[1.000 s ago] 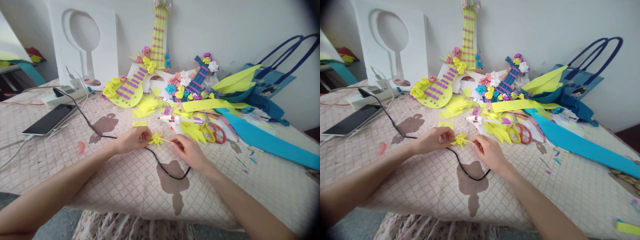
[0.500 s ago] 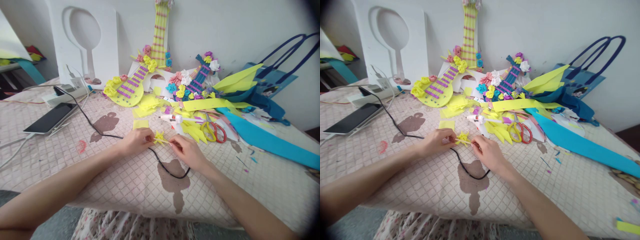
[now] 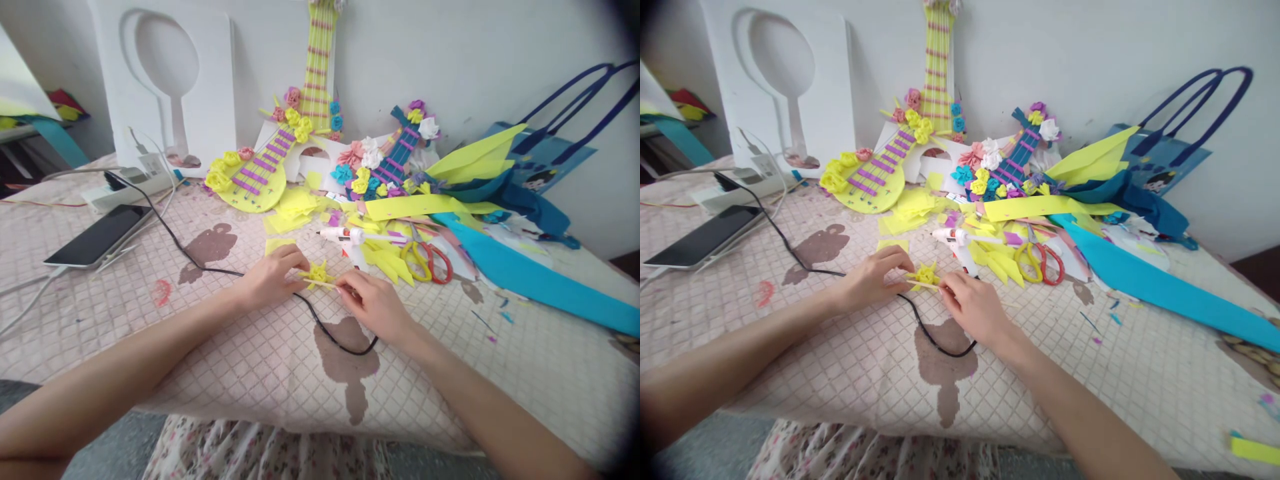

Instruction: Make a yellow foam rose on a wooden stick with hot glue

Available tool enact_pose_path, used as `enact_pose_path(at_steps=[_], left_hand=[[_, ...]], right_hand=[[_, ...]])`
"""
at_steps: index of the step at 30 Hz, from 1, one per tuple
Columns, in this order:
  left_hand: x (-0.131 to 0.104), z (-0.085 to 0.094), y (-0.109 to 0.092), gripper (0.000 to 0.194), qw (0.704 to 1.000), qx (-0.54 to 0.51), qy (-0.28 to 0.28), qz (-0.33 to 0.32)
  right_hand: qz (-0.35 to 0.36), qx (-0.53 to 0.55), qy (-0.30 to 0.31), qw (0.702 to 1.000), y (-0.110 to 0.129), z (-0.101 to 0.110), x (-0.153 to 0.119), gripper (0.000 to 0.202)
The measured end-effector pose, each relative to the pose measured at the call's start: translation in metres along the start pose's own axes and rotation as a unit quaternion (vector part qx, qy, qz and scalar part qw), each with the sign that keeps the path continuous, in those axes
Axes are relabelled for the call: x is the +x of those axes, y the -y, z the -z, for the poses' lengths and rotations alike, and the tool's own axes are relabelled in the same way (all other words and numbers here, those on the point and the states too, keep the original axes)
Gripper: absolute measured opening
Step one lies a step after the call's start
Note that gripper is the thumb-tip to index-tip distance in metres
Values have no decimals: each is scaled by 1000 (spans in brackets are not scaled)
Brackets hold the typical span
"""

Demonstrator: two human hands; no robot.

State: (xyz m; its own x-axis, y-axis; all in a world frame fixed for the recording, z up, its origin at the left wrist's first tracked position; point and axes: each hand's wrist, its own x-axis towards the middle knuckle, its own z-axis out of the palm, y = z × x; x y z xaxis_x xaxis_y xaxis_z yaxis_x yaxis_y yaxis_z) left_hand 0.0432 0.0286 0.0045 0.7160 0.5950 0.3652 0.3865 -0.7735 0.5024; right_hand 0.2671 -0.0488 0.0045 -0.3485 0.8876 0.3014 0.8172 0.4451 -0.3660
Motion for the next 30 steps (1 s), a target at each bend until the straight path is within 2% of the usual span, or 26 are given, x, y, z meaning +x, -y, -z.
enact_pose_path(at_steps=[3, 9, 16, 21, 24, 27, 30], left_hand=[[0, -2, 2, 12, 1000, 13, -9, -1], [0, -7, 6, 16, 998, 12, 3, 68], [0, -11, 5, 12, 996, 6, 5, 87], [-1, -12, 5, 15, 996, 9, 0, 88], [-1, -12, 4, 14, 997, 6, -10, 81], [-1, -12, 2, 11, 998, 12, -22, 64], [-2, -12, 2, 10, 998, 23, -25, 46]], right_hand=[[7, -15, 0, 1000, 1, -2, -1, 12], [17, -67, 1, 998, 7, 0, -1, 17], [22, -114, 24, 993, 5, 8, -1, 19], [31, -108, 10, 994, 5, 8, -1, 22], [35, -142, 25, 989, 4, 7, -2, 20], [30, -170, 37, 984, 3, 7, -2, 17], [35, -160, 22, 986, 4, 8, -2, 17]])
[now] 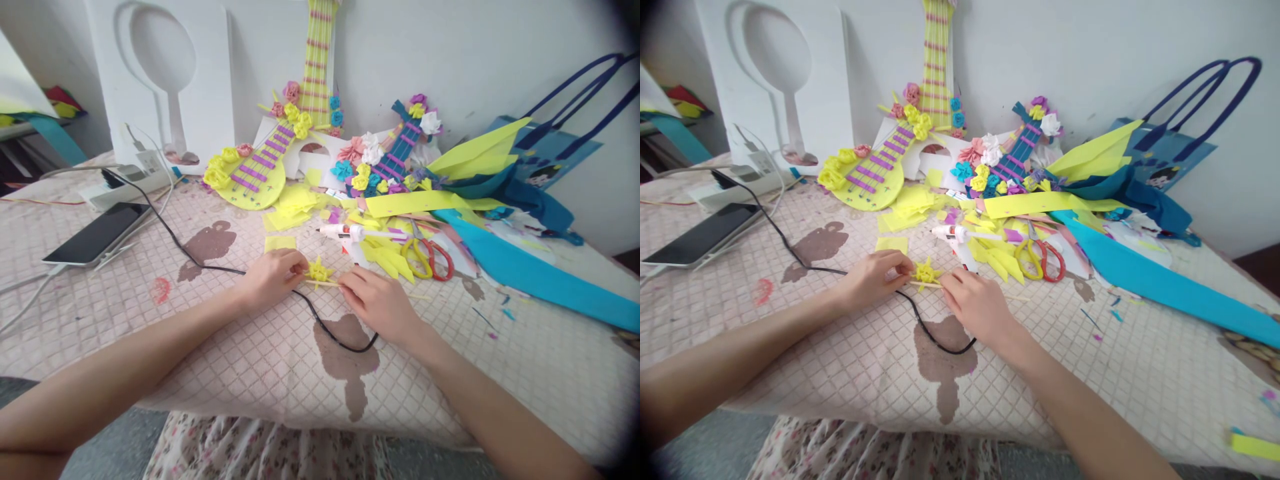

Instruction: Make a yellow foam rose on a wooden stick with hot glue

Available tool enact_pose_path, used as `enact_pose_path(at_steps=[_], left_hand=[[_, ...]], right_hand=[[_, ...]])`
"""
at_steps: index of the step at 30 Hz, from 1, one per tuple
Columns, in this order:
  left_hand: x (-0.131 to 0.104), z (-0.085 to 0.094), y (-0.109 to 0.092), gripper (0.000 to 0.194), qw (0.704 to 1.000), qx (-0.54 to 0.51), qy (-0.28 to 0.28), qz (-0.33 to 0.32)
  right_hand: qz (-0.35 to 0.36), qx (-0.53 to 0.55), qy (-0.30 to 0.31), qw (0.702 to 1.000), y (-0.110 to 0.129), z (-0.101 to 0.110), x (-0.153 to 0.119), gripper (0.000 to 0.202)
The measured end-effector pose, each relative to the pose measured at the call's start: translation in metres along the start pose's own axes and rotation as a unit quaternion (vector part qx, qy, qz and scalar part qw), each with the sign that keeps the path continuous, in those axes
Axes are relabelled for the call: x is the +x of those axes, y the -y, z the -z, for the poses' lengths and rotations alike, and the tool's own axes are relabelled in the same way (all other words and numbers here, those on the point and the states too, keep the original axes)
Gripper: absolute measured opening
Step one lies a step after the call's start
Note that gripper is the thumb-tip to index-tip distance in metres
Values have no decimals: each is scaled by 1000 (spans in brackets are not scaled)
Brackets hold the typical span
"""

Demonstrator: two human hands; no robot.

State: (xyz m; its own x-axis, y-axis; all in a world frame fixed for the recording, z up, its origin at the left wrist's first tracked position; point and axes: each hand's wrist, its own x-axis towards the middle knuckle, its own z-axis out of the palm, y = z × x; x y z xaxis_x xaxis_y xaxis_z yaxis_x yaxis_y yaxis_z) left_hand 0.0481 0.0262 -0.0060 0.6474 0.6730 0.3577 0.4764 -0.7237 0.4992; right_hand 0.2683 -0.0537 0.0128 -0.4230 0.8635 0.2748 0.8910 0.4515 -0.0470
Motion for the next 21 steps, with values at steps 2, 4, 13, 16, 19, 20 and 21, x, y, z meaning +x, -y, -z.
enact_pose_path(at_steps=[2, 4, 13, 16, 19, 20, 21], left_hand=[[0, 0, 0, 10, 1000, 8, -2, -4], [0, 1, 0, 11, 1000, 16, -2, -6], [0, 4, -10, 28, 997, 48, -1, -61], [-2, 1, -13, 28, 997, 57, -6, -54], [-4, -2, -17, 23, 997, 72, -12, -41], [-4, -3, -18, 22, 996, 79, -12, -40], [-4, -4, -19, 20, 995, 87, -12, -39]], right_hand=[[5, 2, -6, 1000, 1, 1, 0, 18], [6, -6, 0, 1000, 1, 1, 0, 18], [-9, 21, -7, 1000, -3, -2, 0, 17], [-10, 31, -9, 999, -3, -3, 1, 16], [-11, 35, -9, 999, -2, -5, 1, 15], [-10, 35, -10, 999, -1, -6, 2, 15], [-10, 34, -10, 999, -1, -6, 2, 15]])
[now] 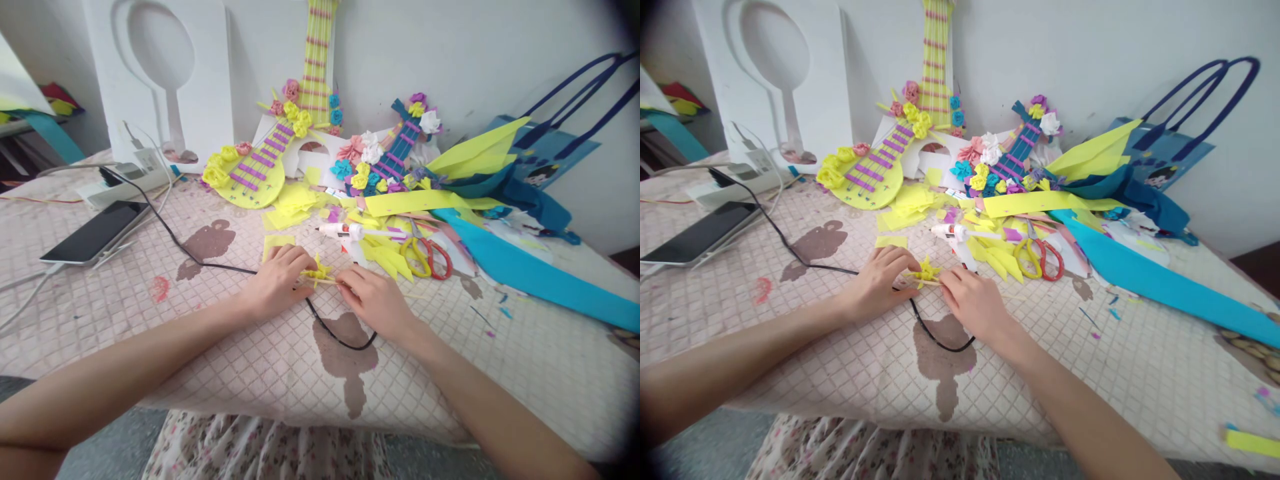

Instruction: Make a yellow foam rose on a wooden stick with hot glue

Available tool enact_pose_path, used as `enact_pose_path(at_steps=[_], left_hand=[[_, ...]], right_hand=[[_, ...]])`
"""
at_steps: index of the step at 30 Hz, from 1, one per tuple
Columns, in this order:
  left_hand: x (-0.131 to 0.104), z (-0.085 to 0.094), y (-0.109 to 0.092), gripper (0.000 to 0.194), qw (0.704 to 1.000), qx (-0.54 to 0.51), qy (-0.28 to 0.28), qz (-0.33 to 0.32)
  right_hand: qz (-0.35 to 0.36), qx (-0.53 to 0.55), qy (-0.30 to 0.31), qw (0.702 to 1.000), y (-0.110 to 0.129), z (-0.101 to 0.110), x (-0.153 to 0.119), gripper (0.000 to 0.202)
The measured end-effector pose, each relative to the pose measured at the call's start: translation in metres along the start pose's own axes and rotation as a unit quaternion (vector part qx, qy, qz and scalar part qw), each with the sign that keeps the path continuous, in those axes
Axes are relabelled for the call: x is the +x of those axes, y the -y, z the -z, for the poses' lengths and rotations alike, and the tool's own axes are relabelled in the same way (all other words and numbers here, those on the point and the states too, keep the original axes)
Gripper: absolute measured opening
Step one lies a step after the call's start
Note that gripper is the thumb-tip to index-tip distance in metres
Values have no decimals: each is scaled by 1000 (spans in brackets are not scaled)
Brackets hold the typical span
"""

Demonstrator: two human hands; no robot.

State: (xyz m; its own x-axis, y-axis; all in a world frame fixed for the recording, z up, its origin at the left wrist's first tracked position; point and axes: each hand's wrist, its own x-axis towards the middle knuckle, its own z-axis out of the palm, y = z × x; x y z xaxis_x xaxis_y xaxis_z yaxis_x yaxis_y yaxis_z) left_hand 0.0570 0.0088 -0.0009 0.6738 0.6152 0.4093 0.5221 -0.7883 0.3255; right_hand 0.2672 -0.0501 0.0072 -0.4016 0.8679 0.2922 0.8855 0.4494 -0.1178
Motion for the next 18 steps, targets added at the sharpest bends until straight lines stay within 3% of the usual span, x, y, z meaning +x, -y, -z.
enact_pose_path(at_steps=[18], left_hand=[[-2, -3, -10, 4, 999, 46, -10, -1]], right_hand=[[-3, 16, 2, 1000, 6, -5, 4, 14]])
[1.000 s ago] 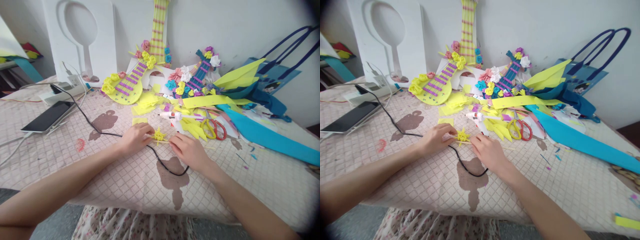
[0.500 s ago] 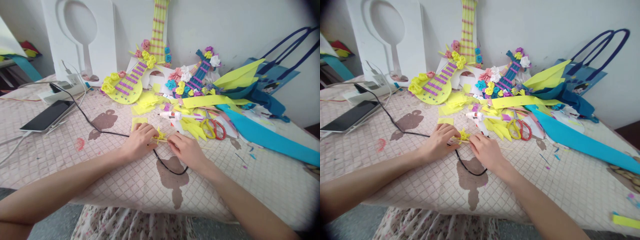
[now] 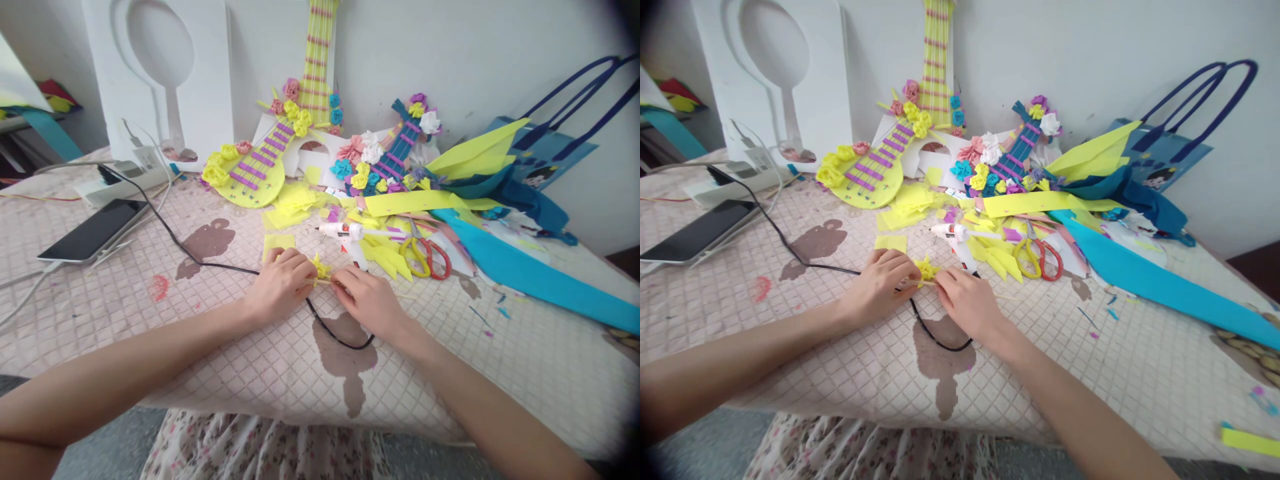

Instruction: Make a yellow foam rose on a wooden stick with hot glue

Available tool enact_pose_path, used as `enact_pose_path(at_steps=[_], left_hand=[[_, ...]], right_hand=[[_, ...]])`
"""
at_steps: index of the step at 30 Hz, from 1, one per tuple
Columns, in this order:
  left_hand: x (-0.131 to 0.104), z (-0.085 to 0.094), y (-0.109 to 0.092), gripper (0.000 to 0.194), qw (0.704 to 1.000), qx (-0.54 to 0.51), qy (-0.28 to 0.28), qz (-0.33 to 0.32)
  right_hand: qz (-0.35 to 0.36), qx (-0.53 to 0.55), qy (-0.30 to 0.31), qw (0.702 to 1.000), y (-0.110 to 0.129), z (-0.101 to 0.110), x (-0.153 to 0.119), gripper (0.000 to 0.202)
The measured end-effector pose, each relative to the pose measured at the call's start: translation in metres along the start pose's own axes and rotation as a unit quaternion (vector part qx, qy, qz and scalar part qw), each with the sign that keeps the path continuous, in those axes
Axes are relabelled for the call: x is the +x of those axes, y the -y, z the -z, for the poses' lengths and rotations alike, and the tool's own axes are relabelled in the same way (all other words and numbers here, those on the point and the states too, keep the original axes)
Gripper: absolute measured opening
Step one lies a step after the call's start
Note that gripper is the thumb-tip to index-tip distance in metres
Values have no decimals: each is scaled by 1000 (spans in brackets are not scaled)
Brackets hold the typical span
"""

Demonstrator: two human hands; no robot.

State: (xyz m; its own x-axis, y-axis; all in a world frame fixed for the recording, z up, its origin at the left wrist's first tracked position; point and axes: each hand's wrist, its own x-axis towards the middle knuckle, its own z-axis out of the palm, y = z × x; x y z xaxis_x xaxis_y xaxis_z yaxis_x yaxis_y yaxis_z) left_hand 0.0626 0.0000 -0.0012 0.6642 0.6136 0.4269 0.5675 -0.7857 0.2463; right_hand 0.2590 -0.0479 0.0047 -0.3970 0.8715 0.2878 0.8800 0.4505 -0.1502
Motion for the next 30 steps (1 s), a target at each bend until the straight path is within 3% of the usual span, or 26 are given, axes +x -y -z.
enact_pose_path(at_steps=[30], left_hand=[[1, 1, 2, 3, 1000, 19, -1, -23]], right_hand=[[-6, 13, 7, 1000, 0, 1, 1, 15]])
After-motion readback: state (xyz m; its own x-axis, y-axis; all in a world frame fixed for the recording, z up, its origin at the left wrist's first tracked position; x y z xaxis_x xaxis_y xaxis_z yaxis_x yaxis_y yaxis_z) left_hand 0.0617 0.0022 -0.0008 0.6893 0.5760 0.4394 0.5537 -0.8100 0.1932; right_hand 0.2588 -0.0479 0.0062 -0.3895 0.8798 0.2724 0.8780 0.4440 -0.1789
